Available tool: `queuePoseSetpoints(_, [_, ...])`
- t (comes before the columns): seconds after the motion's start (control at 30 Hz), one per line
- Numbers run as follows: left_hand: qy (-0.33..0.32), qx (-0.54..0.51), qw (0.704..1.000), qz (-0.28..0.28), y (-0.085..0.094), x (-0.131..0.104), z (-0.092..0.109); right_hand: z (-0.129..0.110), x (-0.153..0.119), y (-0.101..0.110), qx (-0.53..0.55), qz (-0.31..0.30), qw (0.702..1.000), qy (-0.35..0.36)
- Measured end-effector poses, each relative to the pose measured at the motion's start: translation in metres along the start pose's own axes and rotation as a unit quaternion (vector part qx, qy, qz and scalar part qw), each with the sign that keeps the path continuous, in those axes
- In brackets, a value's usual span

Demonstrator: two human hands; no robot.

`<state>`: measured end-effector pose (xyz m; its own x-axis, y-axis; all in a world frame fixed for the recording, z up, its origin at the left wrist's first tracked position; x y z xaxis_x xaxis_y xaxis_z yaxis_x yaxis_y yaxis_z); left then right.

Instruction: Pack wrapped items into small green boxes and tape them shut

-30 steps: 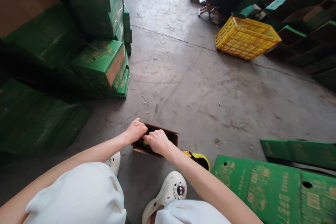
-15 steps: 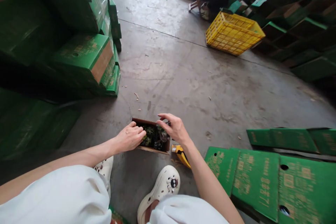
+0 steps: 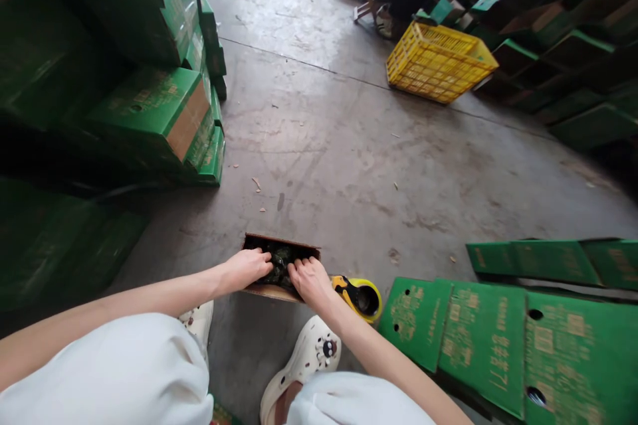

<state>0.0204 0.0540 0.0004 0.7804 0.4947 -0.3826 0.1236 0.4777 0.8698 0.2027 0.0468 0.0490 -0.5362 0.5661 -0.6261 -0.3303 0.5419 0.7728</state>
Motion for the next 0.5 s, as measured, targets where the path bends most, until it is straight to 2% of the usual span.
queuePoseSetpoints(0.07, [0.022, -0.001, 1.000, -0.008, 0.000, 0.002, -0.001, -0.003, 0.002, 0.003, -0.008, -0.029, 0.999, -0.019])
queuePoseSetpoints(0.13, [0.041, -0.003, 0.999, -0.020, 0.001, 0.003, -0.001, -0.004, 0.000, 0.010, -0.010, -0.028, 0.999, -0.028])
queuePoseSetpoints(0.27, [0.056, 0.003, 0.998, -0.017, 0.002, -0.001, -0.002, -0.007, -0.008, 0.021, 0.029, 0.078, 0.996, -0.040])
queuePoseSetpoints(0.37, [0.053, 0.001, 0.999, -0.006, -0.002, -0.004, -0.003, -0.009, -0.002, 0.010, 0.084, 0.097, 0.991, -0.025])
queuePoseSetpoints(0.5, [0.056, -0.004, 0.998, -0.004, -0.006, -0.003, -0.004, 0.000, 0.016, -0.003, 0.165, 0.088, 0.978, -0.088])
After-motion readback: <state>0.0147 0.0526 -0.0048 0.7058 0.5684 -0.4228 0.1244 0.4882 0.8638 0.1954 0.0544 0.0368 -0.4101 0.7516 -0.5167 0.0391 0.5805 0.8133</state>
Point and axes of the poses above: each hand's wrist, its own x-axis towards the middle knuckle, its own y-axis out of the back of the hand, z = x × y, the point moved 3 cm from there along x, towards the middle knuckle, and after that the axes turned 11 degrees about -z, right-handed, at the moved point
